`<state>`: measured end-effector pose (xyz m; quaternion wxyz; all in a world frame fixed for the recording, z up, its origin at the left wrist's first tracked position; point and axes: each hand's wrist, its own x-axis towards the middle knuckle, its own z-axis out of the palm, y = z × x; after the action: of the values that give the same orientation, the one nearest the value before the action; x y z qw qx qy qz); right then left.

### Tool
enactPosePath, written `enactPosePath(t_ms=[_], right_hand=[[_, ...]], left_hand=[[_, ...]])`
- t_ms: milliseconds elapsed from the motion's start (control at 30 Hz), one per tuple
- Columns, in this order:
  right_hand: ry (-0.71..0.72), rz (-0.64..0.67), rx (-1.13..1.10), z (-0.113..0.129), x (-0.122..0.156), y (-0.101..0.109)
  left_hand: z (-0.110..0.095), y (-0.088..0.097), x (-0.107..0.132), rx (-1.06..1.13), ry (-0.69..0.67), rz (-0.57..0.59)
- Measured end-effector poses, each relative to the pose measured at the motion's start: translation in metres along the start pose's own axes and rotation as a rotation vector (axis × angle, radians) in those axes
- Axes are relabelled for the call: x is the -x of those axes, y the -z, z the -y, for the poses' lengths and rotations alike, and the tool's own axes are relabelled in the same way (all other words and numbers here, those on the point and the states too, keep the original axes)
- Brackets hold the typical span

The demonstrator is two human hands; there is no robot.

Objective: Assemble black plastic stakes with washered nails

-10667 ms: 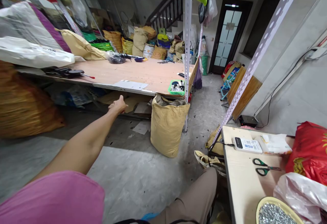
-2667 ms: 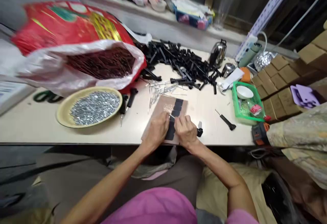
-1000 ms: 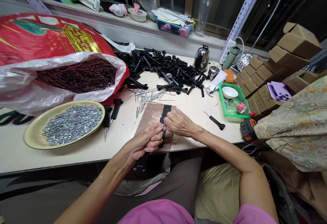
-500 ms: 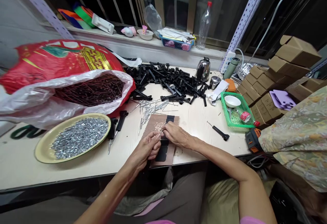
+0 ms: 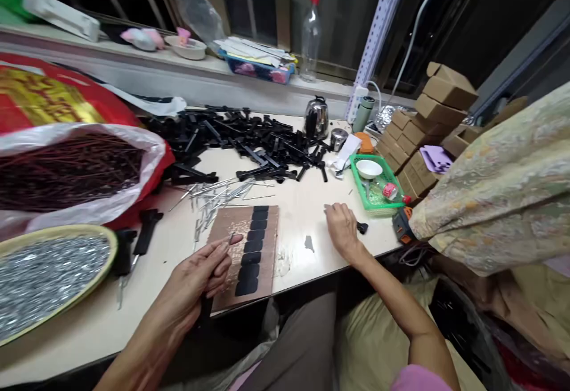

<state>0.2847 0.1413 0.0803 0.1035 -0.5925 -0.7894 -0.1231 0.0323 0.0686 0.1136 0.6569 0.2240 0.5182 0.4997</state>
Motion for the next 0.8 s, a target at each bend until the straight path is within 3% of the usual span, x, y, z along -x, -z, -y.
enactPosePath(t_ms=[67,167,400,567,667,733,800], right_hand=[[-0.081,0.084,0.129,-0.028,0.002,-0.003],[-0.060,0.120,0.142,-0.045,0.006,-0.011],[-0.021,0.163,0.129,-0.042,-0.005,-0.035],[-0.017,0.170,0.138,-0.032,-0.016,-0.033],[0.086,0.080,0.096,-0.007,-0.018,-0.019],[0.284,-0.067,-0.014,0.017,-0.017,-0.006],[0.459,-0.258,-0.156,0.036,-0.017,0.006]], left_hand=[[0.002,-0.001,0.001,-0.027,0.008,0.022],[0.008,-0.006,0.000,-0.069,-0.001,0.057],[0.019,-0.002,-0.006,-0.231,-0.242,-0.105],[0.026,0.008,-0.012,-0.339,-0.331,-0.168],[0.027,0.005,-0.010,-0.360,-0.416,-0.238],[0.026,-0.001,-0.002,-0.374,-0.494,-0.271],[0.022,-0.005,0.007,-0.438,-0.532,-0.229]])
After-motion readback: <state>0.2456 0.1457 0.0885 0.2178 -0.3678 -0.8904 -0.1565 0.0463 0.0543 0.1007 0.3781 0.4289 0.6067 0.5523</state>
